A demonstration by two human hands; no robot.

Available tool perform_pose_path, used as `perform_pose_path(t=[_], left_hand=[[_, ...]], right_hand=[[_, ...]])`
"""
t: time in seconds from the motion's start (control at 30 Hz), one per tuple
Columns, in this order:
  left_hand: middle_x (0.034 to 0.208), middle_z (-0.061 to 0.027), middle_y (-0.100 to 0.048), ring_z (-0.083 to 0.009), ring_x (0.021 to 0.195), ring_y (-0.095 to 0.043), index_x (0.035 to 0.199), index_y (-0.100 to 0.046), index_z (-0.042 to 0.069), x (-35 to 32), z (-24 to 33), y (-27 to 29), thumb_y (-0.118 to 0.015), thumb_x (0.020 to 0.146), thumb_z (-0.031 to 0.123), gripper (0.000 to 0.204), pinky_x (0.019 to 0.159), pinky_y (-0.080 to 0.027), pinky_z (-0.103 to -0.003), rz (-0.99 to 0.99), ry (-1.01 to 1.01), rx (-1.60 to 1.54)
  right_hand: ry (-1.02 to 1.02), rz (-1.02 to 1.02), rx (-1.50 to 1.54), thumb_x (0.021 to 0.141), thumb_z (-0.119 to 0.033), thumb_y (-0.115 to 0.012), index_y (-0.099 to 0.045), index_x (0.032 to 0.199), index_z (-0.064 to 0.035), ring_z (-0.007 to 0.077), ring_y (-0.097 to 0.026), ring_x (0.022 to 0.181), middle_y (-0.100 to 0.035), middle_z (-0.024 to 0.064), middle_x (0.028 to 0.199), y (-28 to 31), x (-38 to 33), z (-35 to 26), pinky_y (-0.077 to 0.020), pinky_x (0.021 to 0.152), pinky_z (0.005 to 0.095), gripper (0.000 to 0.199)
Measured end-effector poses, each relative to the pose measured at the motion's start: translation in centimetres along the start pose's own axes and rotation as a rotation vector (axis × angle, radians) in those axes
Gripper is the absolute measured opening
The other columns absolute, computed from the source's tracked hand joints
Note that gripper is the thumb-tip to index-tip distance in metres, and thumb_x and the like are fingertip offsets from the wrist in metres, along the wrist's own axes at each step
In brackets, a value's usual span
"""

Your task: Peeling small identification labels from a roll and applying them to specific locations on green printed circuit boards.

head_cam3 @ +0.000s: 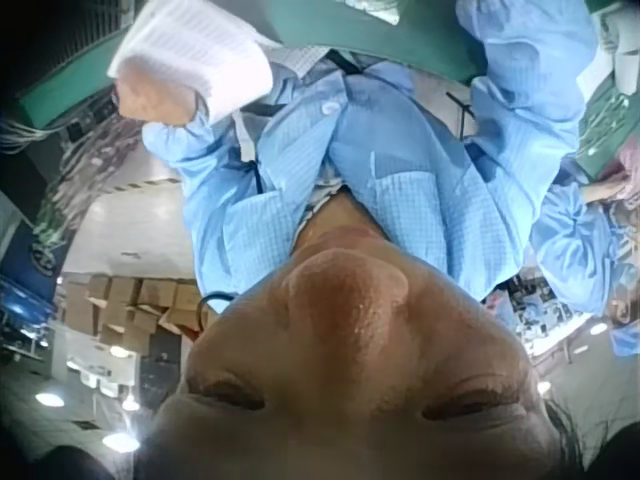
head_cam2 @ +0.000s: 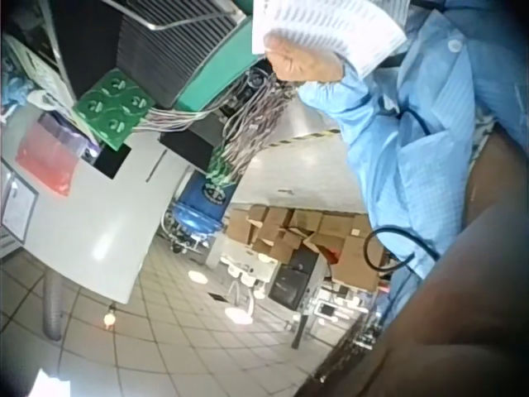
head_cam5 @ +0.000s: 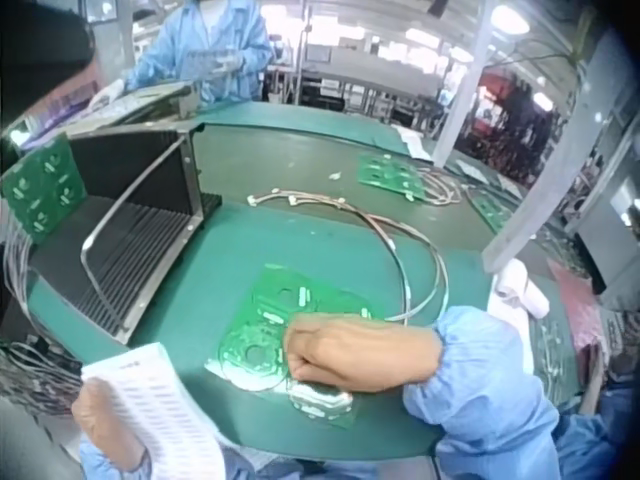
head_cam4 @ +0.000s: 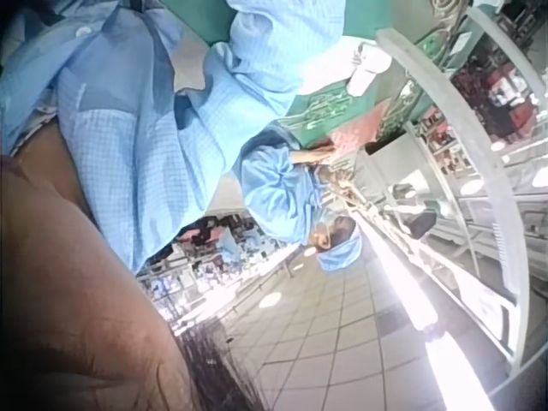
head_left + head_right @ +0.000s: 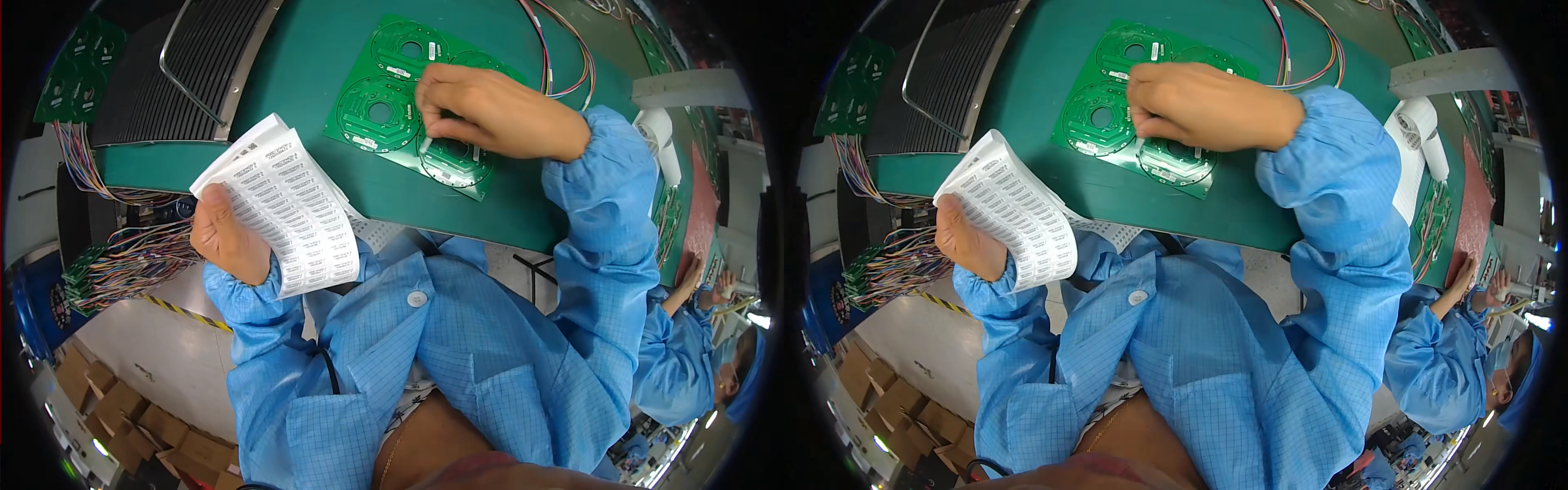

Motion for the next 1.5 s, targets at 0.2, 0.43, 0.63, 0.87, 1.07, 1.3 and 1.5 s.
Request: perform_pose_path(t=[0.2,0.43,0.63,0.87,1.07,1.3,1.5], left_hand=[[0.088,-0.0157,-0.063,-0.0169,0.074,-0.061,0.097,-0.057,-0.008,-0.2,0.3,-0.1,-0.045,0.090,0.027,0.038,0.065,-0.047,-0.025,-0.012,-0.045,0.071],[0.086,-0.0146,-0.063,-0.0150,0.073,-0.061,0.097,-0.058,-0.006,0.0,-0.1,0.0,-0.045,0.090,0.027,0.036,0.063,-0.046,-0.024,-0.017,-0.013,0.083],[0.086,-0.0148,-0.063,-0.0147,0.071,-0.060,0.097,-0.058,-0.006,0.0,-0.2,-0.1,-0.045,0.090,0.027,0.037,0.064,-0.046,-0.024,-0.002,0.001,0.099],[0.087,-0.0166,-0.063,-0.0172,0.072,-0.061,0.097,-0.057,-0.008,1.2,0.8,-0.9,-0.045,0.090,0.027,0.038,0.065,-0.047,-0.026,0.010,-0.078,0.102],[0.090,-0.0187,-0.062,-0.0239,0.074,-0.062,0.100,-0.054,-0.008,4.5,4.6,-1.3,-0.046,0.087,0.027,0.038,0.067,-0.050,-0.031,0.058,-0.202,-0.211],[0.091,-0.0189,-0.062,-0.0245,0.075,-0.063,0.101,-0.056,-0.007,7.9,11.6,-6.6,-0.044,0.087,0.027,0.039,0.067,-0.051,-0.031,-0.079,-0.494,-0.119],[0.090,-0.0191,-0.062,-0.0241,0.073,-0.063,0.098,-0.057,-0.006,10.3,18.2,-9.3,-0.046,0.086,0.028,0.038,0.063,-0.052,-0.031,-0.165,-0.736,-0.043]], right_hand=[[-0.011,0.002,-0.183,0.081,-0.016,-0.053,-0.054,0.075,0.0016,0.0291,-0.053,0.076,-0.050,0.0114,0.084,0.7,2.9,0.9,-0.0429,0.069,0.0376,0.018],[0.064,-0.071,-0.285,0.079,-0.015,-0.054,-0.055,0.073,0.0018,0.0282,-0.054,0.077,-0.051,0.0112,0.086,-0.5,4.4,1.0,-0.0440,0.069,0.0362,0.018],[0.112,-0.053,-0.364,0.076,-0.014,-0.057,-0.050,0.071,-0.0001,0.0250,-0.051,0.081,-0.048,0.0090,0.080,-1.0,4.6,0.9,-0.0439,0.069,0.0348,0.017],[-0.006,0.078,-0.544,0.075,-0.020,-0.058,-0.051,0.085,-0.0051,0.0243,-0.051,0.085,-0.050,0.0080,0.084,-0.6,3.7,1.1,-0.0446,0.069,0.0336,0.019],[0.105,0.020,-0.462,0.064,-0.040,-0.064,-0.048,0.112,-0.0081,0.0302,-0.044,0.109,-0.048,0.0081,0.116,0.7,-3.6,-0.6,-0.0412,0.085,0.0396,0.060],[0.345,0.071,-0.652,0.069,-0.057,-0.051,-0.040,0.122,-0.0046,0.0377,-0.043,0.111,-0.039,0.0170,0.126,-0.8,-7.1,2.2,-0.0441,0.084,0.0430,0.075],[0.410,0.431,-0.689,0.083,-0.036,-0.049,-0.049,0.112,-0.0041,0.0301,-0.054,0.097,-0.052,0.0153,0.112,2.2,-7.4,1.8,-0.0486,0.077,0.0351,0.043]])
Point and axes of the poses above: each hand's wrist, its own x-axis towards the middle knuckle, its own y-axis out of the back of the hand, z = x × y, the point moved 8 cm from there along x, towards the middle knuckle
